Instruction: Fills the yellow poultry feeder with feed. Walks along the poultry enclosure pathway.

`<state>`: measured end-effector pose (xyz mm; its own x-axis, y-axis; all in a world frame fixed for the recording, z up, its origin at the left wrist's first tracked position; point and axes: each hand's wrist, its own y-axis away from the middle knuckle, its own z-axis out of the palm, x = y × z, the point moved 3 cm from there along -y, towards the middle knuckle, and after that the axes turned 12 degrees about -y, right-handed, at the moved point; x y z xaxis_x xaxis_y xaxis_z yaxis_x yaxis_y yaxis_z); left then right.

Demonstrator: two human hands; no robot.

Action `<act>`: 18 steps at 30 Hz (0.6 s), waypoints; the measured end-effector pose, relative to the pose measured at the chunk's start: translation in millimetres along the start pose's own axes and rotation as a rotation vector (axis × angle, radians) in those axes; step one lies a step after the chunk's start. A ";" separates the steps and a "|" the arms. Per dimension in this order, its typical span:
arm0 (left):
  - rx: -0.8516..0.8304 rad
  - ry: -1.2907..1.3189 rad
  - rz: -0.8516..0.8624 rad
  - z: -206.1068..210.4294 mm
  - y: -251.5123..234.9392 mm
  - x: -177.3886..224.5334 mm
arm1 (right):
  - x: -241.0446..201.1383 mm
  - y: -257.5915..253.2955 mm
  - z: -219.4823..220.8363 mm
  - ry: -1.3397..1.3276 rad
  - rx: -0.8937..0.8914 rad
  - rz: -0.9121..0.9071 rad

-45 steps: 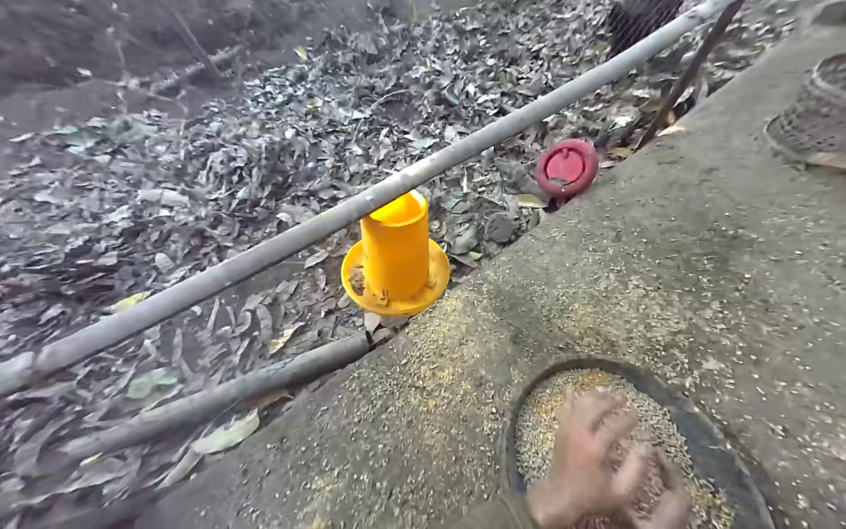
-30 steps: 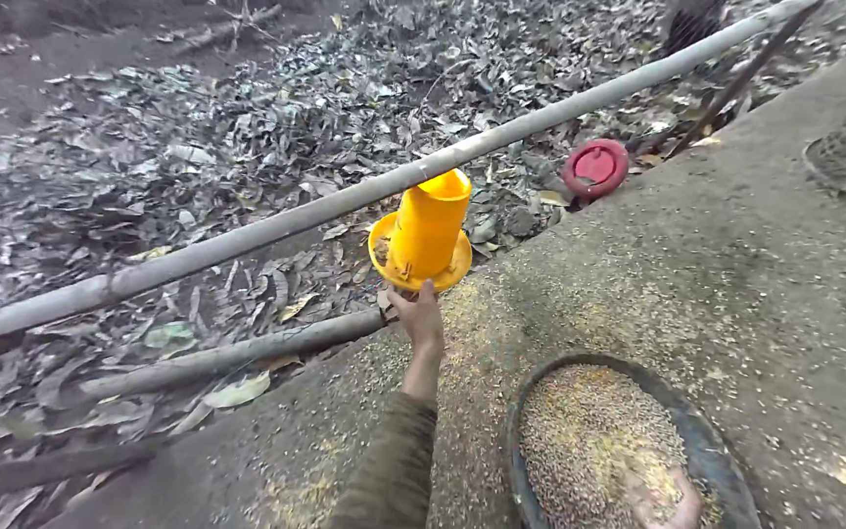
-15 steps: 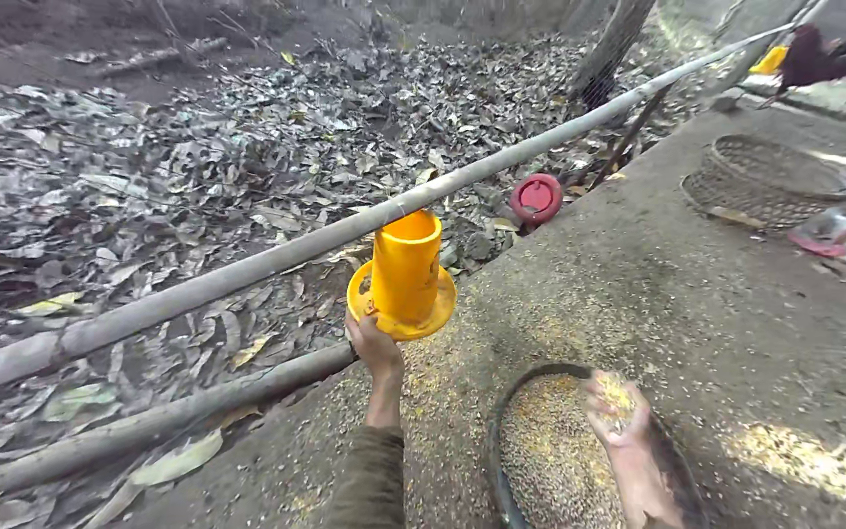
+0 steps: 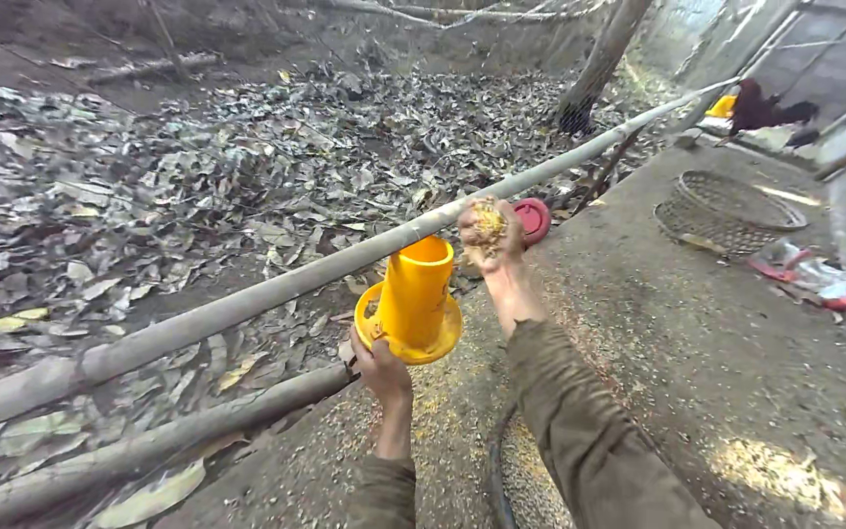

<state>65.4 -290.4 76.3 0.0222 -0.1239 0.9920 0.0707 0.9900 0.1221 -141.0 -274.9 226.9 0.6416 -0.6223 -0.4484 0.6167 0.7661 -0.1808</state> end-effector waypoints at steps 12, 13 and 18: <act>0.006 0.026 -0.048 -1.0 3.8 0.1 | 29.6 -8.4 25.5 0.582 -0.037 -0.283; 0.009 0.040 -0.048 -0.5 3.5 0.0 | 30.6 -15.5 25.6 0.549 -0.068 -0.310; 0.006 0.084 -0.031 2.5 -0.4 -3.5 | 35.0 -19.3 28.0 0.581 -0.257 -0.372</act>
<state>62.7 -290.2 72.8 0.1040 -0.1595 0.9817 0.0667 0.9860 0.1531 -117.7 -316.0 239.3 0.0211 -0.7176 -0.6961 0.5740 0.5787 -0.5793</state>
